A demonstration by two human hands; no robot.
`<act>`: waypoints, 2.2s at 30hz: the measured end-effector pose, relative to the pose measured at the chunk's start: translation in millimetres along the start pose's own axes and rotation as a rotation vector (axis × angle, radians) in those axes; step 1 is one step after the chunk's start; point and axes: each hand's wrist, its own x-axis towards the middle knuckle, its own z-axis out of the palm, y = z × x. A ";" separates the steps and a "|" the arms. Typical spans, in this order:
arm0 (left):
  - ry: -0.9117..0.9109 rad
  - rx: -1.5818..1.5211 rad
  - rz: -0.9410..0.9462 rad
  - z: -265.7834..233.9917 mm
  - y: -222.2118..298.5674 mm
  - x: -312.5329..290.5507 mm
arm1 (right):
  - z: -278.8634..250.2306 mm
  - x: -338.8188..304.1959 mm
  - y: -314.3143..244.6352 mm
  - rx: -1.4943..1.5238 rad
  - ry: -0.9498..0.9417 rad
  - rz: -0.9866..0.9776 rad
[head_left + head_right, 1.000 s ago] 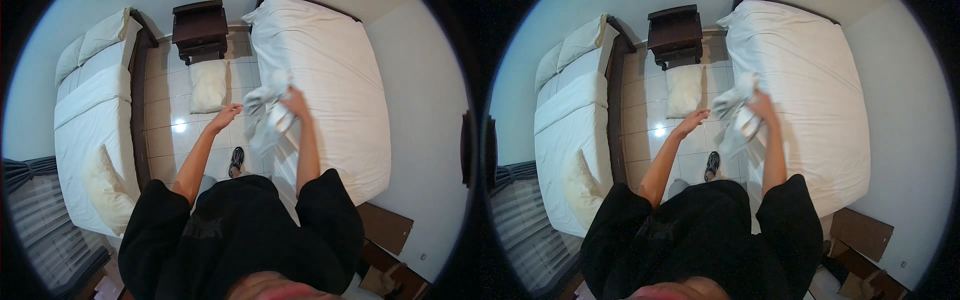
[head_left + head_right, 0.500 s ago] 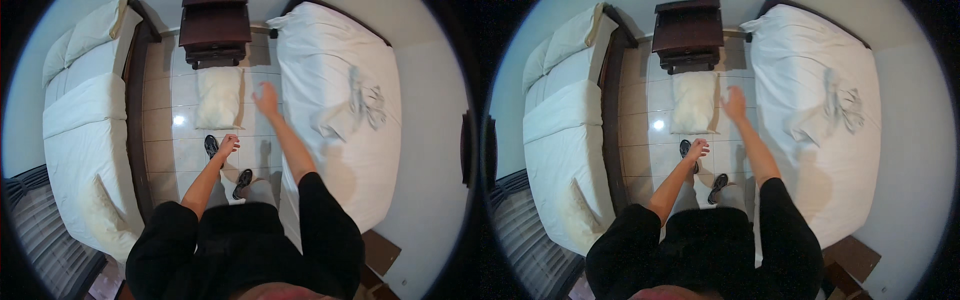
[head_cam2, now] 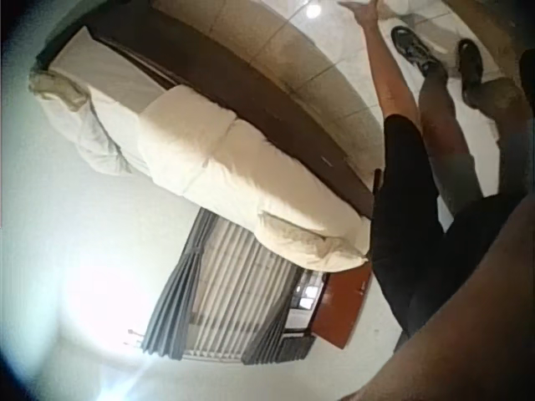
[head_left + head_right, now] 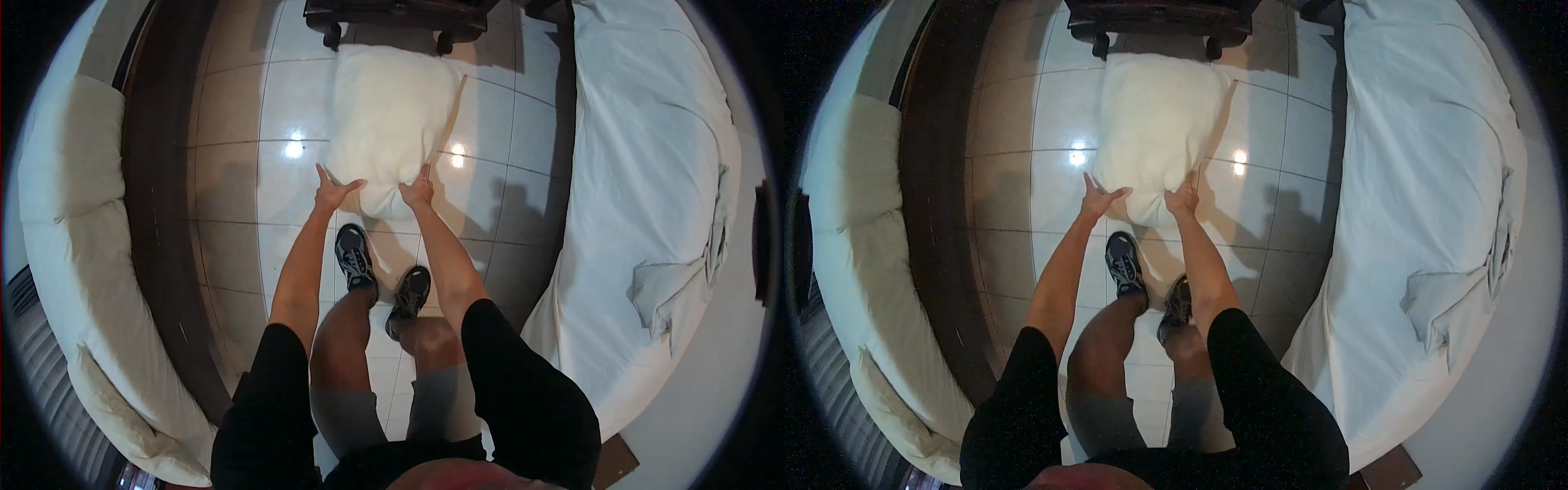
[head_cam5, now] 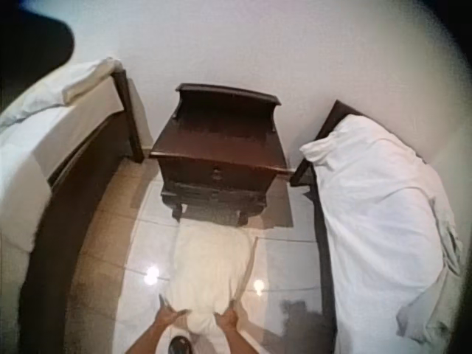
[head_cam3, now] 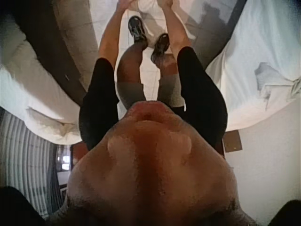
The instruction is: The person spreads a white fitted sheet over a mattress, tucking it under the corners and smoothing the surface. They then pick up a pillow and insert it into a pillowcase, placing the finished pillow on the bed.
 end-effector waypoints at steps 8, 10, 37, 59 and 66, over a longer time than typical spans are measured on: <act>-0.415 -0.714 -0.251 -133.3 53.7 -181.5 | -128.2 -190.8 -43.3 0.412 0.079 -0.307; -0.331 -0.772 -0.204 -179.4 106.4 -259.6 | -211.5 -256.5 -69.3 0.167 0.167 -0.383; 1.384 -1.398 -1.310 -760.2 -231.1 -605.5 | -290.1 -791.4 -381.1 0.770 -0.398 -0.718; 0.003 -0.750 0.502 -884.1 -57.9 -473.9 | -182.3 -873.3 -434.1 0.805 0.412 -0.863; -0.342 -0.980 0.656 -883.6 18.4 -382.8 | -151.5 -894.6 -436.2 1.056 0.653 -0.776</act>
